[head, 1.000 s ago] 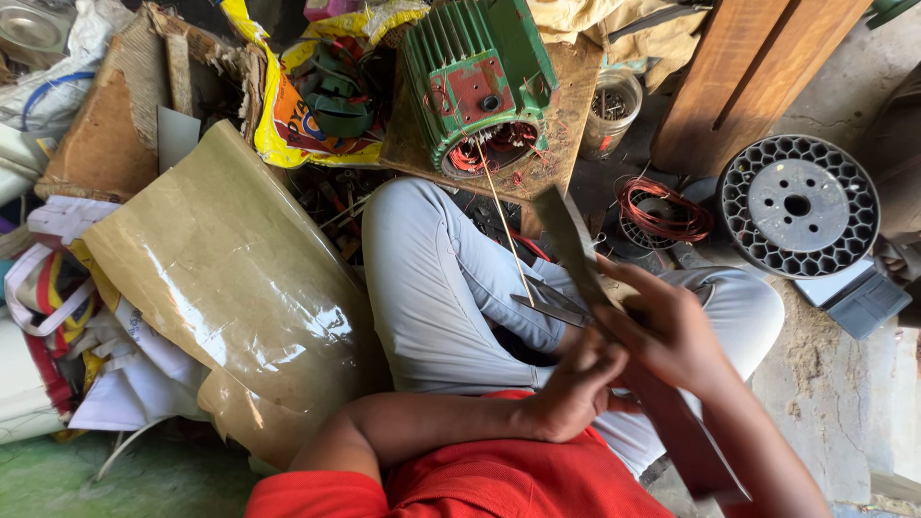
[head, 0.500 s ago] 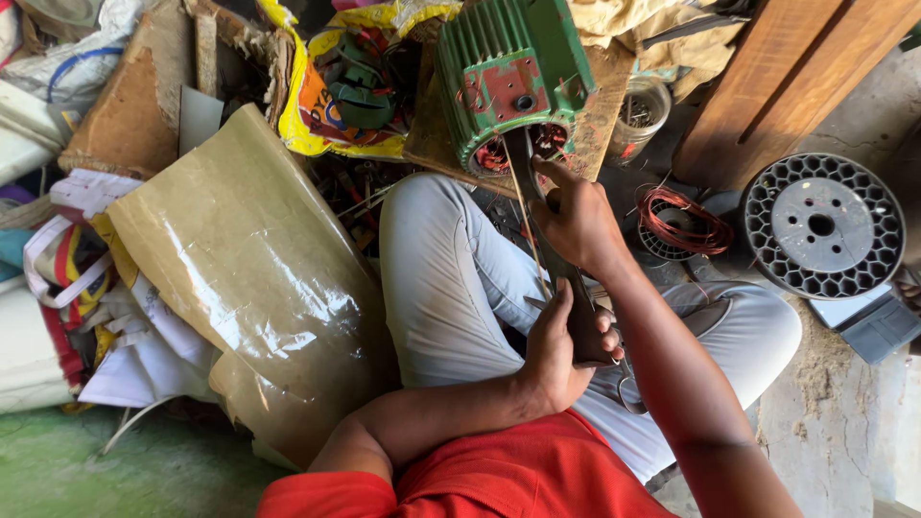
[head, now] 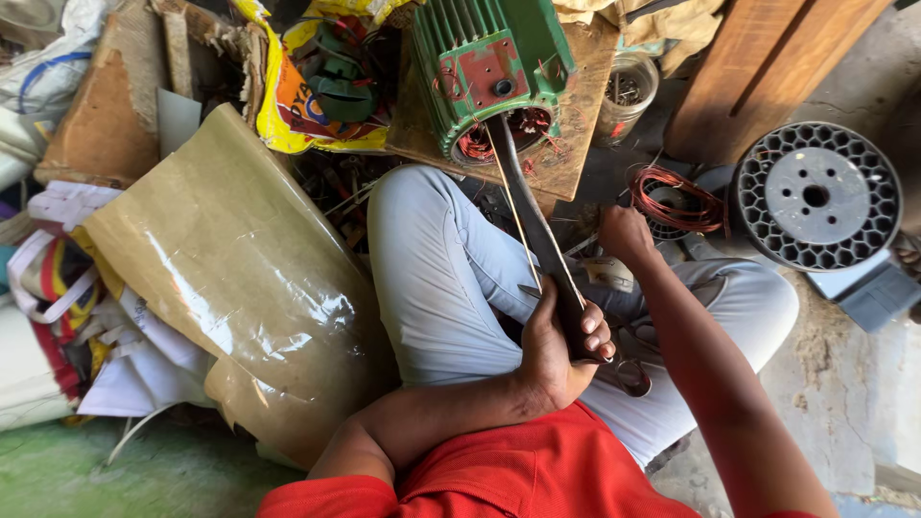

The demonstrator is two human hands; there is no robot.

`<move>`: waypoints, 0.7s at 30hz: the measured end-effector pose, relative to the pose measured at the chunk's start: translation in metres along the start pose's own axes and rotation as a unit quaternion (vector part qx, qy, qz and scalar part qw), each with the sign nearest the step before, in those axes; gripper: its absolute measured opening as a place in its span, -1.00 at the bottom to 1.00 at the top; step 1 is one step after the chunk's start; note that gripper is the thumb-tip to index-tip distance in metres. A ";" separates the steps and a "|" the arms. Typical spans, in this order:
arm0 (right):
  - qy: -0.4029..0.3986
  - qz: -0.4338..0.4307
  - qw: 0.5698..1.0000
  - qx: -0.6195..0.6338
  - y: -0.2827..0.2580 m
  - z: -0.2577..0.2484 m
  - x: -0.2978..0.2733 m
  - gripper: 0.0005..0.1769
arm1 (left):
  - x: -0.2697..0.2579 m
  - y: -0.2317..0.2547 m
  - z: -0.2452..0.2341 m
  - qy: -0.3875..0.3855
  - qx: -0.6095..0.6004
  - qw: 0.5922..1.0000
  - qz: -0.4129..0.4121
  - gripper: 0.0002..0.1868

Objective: The person is repairing a green electric motor by hand. They use a wooden stick to adjust copper windings, cut a piece of cardboard with scissors, and use pliers and a hammer to secure the components.

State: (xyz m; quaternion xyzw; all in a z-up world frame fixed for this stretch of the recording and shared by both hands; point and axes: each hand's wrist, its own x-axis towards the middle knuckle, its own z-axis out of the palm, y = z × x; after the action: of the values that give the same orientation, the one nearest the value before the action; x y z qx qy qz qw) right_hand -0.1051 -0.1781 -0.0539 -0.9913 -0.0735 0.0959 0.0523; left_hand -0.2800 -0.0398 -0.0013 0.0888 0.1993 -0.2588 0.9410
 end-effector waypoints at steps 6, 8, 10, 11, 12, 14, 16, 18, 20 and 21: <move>-0.112 0.079 0.991 0.008 -0.019 0.014 -0.006 -0.72 | 0.000 0.002 0.005 0.004 0.001 1.000 0.008 -0.42; -0.130 0.141 0.980 0.043 -0.018 0.012 -0.004 -0.63 | -0.003 0.006 0.013 0.010 0.026 1.000 0.014 -0.44; -0.125 0.162 0.977 0.058 -0.019 0.013 -0.004 -0.53 | -0.007 0.010 0.021 0.019 0.040 0.999 0.011 -0.47; -0.108 0.151 0.981 0.053 -0.018 0.018 -0.007 -0.49 | -0.009 0.013 0.025 0.021 0.042 0.999 0.005 -0.50; -0.091 0.141 0.985 0.049 -0.018 0.020 -0.008 -0.45 | -0.010 0.016 0.028 0.024 0.044 0.999 -0.001 -0.52; -0.083 0.178 0.977 0.087 -0.018 0.020 -0.008 -0.34 | -0.010 0.018 0.029 0.020 0.038 0.999 -0.005 -0.52; -0.069 0.184 0.973 0.122 -0.022 0.020 -0.007 -0.25 | -0.008 0.020 0.023 0.009 0.028 1.000 -0.004 -0.51; -0.059 0.158 0.976 0.136 -0.018 0.017 -0.007 -0.27 | -0.002 0.019 0.014 -0.017 0.017 1.000 -0.004 -0.46; -0.059 0.131 0.976 0.164 -0.007 0.015 -0.010 -0.28 | 0.001 0.013 0.007 -0.018 0.001 1.000 -0.009 -0.47; -0.059 0.119 0.972 0.194 0.000 0.014 -0.011 -0.28 | 0.003 0.012 0.004 -0.019 -0.006 1.000 -0.009 -0.47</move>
State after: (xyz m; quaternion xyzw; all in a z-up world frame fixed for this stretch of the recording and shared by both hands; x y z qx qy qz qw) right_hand -0.1185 -0.1787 -0.0658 -0.9563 0.0625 0.1722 0.2278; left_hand -0.2699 -0.0318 0.0021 0.0758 0.1835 -0.2680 0.9427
